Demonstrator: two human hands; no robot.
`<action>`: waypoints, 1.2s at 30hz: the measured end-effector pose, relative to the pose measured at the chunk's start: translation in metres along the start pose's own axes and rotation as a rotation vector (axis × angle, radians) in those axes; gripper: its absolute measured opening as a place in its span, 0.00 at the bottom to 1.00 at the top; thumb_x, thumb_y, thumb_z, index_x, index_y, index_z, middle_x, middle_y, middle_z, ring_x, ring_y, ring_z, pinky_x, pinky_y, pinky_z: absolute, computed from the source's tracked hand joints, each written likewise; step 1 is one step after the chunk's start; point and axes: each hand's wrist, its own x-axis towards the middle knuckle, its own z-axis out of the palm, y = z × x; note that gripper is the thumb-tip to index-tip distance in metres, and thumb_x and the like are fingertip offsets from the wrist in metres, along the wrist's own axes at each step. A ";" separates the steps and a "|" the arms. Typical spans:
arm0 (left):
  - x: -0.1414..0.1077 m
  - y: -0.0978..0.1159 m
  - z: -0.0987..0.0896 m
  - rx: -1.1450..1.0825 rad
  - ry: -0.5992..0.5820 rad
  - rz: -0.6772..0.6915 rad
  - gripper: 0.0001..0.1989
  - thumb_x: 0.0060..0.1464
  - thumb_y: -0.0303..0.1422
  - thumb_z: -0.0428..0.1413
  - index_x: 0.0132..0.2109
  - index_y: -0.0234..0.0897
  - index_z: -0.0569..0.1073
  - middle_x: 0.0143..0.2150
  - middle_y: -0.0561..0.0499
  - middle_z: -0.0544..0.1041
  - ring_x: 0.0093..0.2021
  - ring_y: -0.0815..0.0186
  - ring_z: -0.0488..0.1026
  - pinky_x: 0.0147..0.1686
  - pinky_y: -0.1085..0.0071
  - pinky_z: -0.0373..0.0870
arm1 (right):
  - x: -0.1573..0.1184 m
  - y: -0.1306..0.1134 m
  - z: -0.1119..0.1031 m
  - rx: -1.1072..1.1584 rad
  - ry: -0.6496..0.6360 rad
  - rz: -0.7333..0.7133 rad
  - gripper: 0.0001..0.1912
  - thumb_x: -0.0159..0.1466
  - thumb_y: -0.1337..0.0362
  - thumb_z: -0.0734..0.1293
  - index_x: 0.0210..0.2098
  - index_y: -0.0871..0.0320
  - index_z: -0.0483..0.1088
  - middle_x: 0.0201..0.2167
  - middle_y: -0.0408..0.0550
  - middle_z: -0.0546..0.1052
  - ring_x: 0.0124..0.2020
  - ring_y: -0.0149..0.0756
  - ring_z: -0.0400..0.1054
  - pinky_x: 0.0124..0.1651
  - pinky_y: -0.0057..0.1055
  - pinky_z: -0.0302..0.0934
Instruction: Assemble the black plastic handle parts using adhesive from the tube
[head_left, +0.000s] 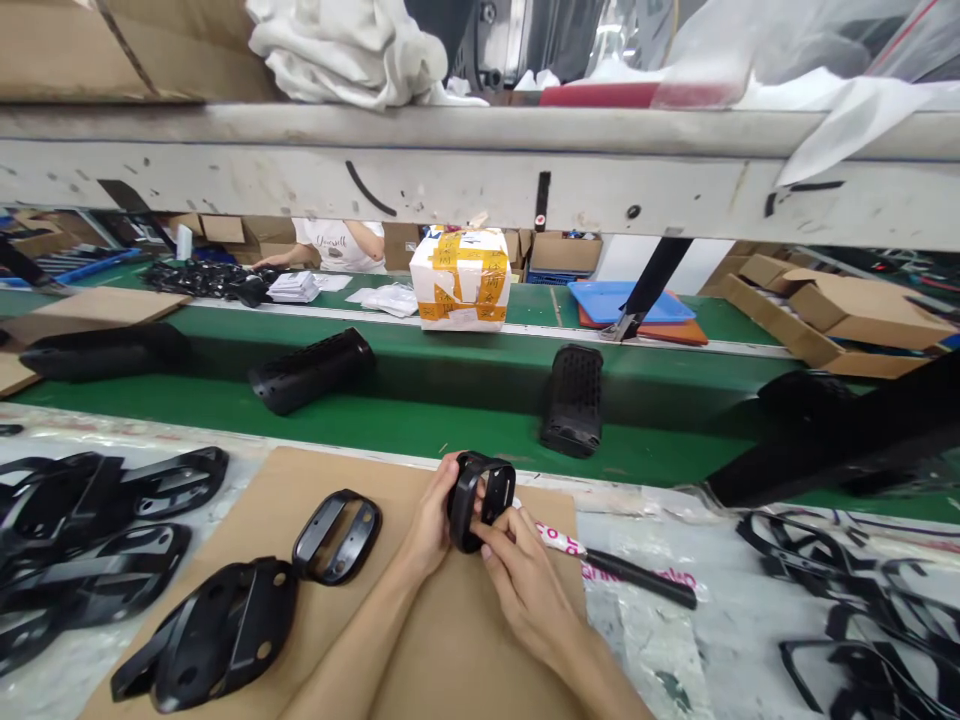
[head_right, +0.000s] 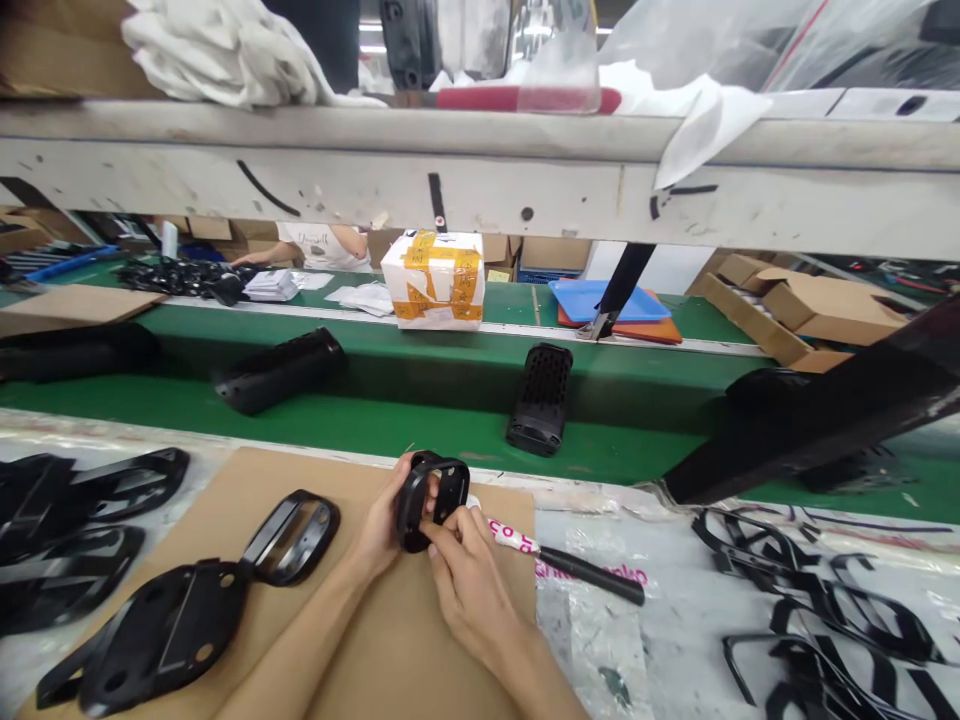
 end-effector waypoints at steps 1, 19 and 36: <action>-0.001 0.001 0.001 -0.017 -0.029 -0.004 0.25 0.55 0.54 0.61 0.49 0.40 0.70 0.29 0.55 0.73 0.26 0.69 0.68 0.27 0.75 0.65 | 0.000 0.000 0.000 0.017 0.000 0.000 0.19 0.74 0.70 0.57 0.57 0.50 0.72 0.40 0.49 0.68 0.44 0.44 0.65 0.47 0.44 0.64; -0.017 -0.017 0.014 0.222 -0.235 0.013 0.19 0.64 0.49 0.57 0.41 0.36 0.69 0.28 0.57 0.66 0.28 0.72 0.61 0.32 0.74 0.61 | 0.002 0.011 -0.006 0.181 0.391 -0.016 0.35 0.69 0.39 0.62 0.68 0.49 0.55 0.64 0.54 0.63 0.67 0.53 0.57 0.68 0.52 0.56; -0.016 -0.004 0.015 0.040 -0.227 -0.216 0.20 0.59 0.48 0.61 0.34 0.36 0.68 0.23 0.55 0.68 0.20 0.72 0.62 0.21 0.75 0.59 | 0.002 0.015 -0.007 0.312 0.324 -0.021 0.28 0.68 0.41 0.64 0.61 0.50 0.63 0.55 0.51 0.68 0.58 0.49 0.64 0.60 0.46 0.60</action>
